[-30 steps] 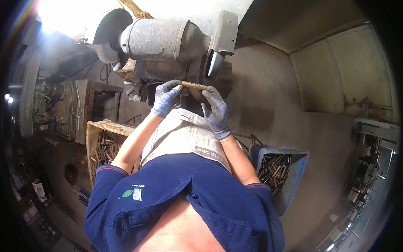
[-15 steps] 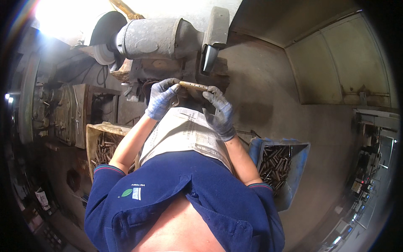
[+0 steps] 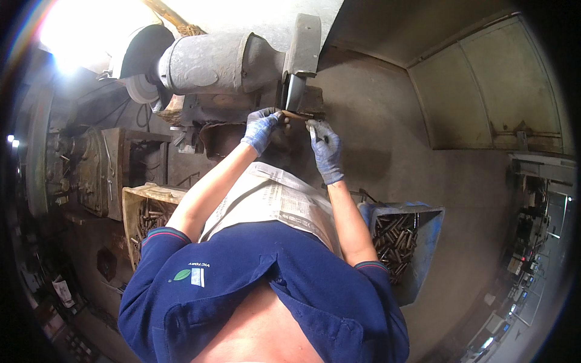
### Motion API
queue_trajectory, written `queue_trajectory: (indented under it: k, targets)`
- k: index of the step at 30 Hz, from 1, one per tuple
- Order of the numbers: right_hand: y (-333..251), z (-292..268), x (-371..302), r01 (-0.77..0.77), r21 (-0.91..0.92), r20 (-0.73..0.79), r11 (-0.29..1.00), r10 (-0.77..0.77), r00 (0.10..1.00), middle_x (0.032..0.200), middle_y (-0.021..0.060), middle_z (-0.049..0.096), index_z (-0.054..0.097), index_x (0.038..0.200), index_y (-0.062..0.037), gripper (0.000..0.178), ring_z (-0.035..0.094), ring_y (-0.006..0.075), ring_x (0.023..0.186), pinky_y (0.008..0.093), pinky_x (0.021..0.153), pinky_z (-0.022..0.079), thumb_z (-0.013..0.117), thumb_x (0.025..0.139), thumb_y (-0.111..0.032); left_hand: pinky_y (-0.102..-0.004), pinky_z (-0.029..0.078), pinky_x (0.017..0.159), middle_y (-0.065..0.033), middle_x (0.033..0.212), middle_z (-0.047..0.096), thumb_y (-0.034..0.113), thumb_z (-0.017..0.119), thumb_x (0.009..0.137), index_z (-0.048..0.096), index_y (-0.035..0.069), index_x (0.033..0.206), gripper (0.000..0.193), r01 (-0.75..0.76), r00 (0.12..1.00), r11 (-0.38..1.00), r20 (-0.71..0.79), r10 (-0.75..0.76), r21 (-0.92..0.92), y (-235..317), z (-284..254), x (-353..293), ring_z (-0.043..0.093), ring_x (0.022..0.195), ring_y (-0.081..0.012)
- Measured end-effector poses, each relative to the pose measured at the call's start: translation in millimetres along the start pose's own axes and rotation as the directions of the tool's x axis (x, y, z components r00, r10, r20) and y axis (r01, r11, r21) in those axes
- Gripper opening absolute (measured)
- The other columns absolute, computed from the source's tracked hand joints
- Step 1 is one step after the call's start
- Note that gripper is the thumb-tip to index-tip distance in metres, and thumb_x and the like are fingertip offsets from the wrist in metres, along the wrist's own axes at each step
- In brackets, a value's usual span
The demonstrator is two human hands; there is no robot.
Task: The person picks up metal tubes from a crate, grinds each tube against a grinding wheel to smooth the edges, and then places the finished tubes into a different crate.
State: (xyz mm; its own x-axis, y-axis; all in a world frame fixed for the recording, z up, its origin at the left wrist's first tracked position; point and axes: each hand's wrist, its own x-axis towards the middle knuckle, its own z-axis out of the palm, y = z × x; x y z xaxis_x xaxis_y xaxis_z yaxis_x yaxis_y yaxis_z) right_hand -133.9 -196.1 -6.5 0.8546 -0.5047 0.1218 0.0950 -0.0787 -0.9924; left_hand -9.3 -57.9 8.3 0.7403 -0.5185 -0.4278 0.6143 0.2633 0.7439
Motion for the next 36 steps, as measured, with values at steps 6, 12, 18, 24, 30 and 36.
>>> queue_trajectory:
  k: [6,12,18,24,30,36]
  targets:
    - [23,13,6,-0.061,-0.028,-0.007,0.998,0.061,0.998,0.104,0.0128,0.063,0.060,0.106,0.0039,0.022,0.060,0.0202,0.096,0.0320,0.090,0.047,0.054,0.091,-0.011,-0.0288,0.055,0.058,-0.0102,0.075,0.064,0.000,0.056,0.085,0.061,-0.004,0.085,0.006,0.002,0.996,0.998,-0.086,0.004,0.065,6,-9,6,0.062,0.062,-0.0173]
    - [18,41,11,-0.153,0.086,0.004,0.985,0.153,0.988,0.104,0.0139,0.063,0.059,0.108,0.0046,0.025,0.061,0.0203,0.096,0.0317,0.091,0.047,0.054,0.091,-0.012,-0.0251,0.050,0.056,-0.0071,0.074,0.064,0.007,0.058,0.087,0.061,0.000,0.088,0.008,0.042,0.989,0.998,-0.140,-0.036,0.039,18,-26,4,0.061,0.062,-0.0141]
    - [16,57,6,0.057,0.049,-0.050,0.997,-0.055,0.997,0.098,0.0086,0.066,0.065,0.103,-0.0002,0.020,0.060,0.0151,0.096,0.0262,0.086,0.045,0.062,0.083,-0.004,-0.0241,0.049,0.061,-0.0078,0.075,0.063,0.009,0.057,0.087,0.060,-0.001,0.089,0.010,-0.071,0.995,0.993,-0.057,0.077,0.093,28,-40,-7,0.061,0.064,-0.0152]
    - [-61,37,-25,0.480,-0.367,0.214,0.797,-0.430,0.877,0.116,0.0187,0.056,0.061,0.110,-0.0010,0.037,0.055,0.0298,0.110,0.0342,0.093,0.044,0.067,0.076,-0.010,-0.0269,0.051,0.058,-0.0076,0.069,0.060,0.018,0.063,0.085,0.057,0.001,0.084,0.018,0.033,0.991,0.999,0.129,-0.028,-0.037,43,-44,-45,0.062,0.064,-0.0186]
    - [-75,25,-32,0.516,-0.367,0.247,0.774,-0.454,0.856,0.116,0.0186,0.056,0.062,0.109,-0.0022,0.041,0.056,0.0328,0.108,0.0369,0.092,0.044,0.071,0.073,-0.020,-0.0271,0.051,0.062,-0.0072,0.071,0.062,0.014,0.064,0.084,0.059,0.000,0.085,0.014,-0.109,0.982,0.977,0.173,0.077,0.183,39,-34,-46,0.062,0.066,-0.0150]
    - [-71,25,-38,0.493,-0.403,0.191,0.771,-0.456,0.869,0.111,0.0175,0.059,0.064,0.105,-0.0013,0.035,0.058,0.0301,0.105,0.0368,0.090,0.045,0.069,0.075,-0.018,-0.0224,0.049,0.062,-0.0048,0.074,0.062,0.012,0.063,0.083,0.060,0.001,0.084,0.012,-0.164,0.968,0.986,0.197,0.154,0.031,41,-23,-52,0.060,0.065,-0.0109]
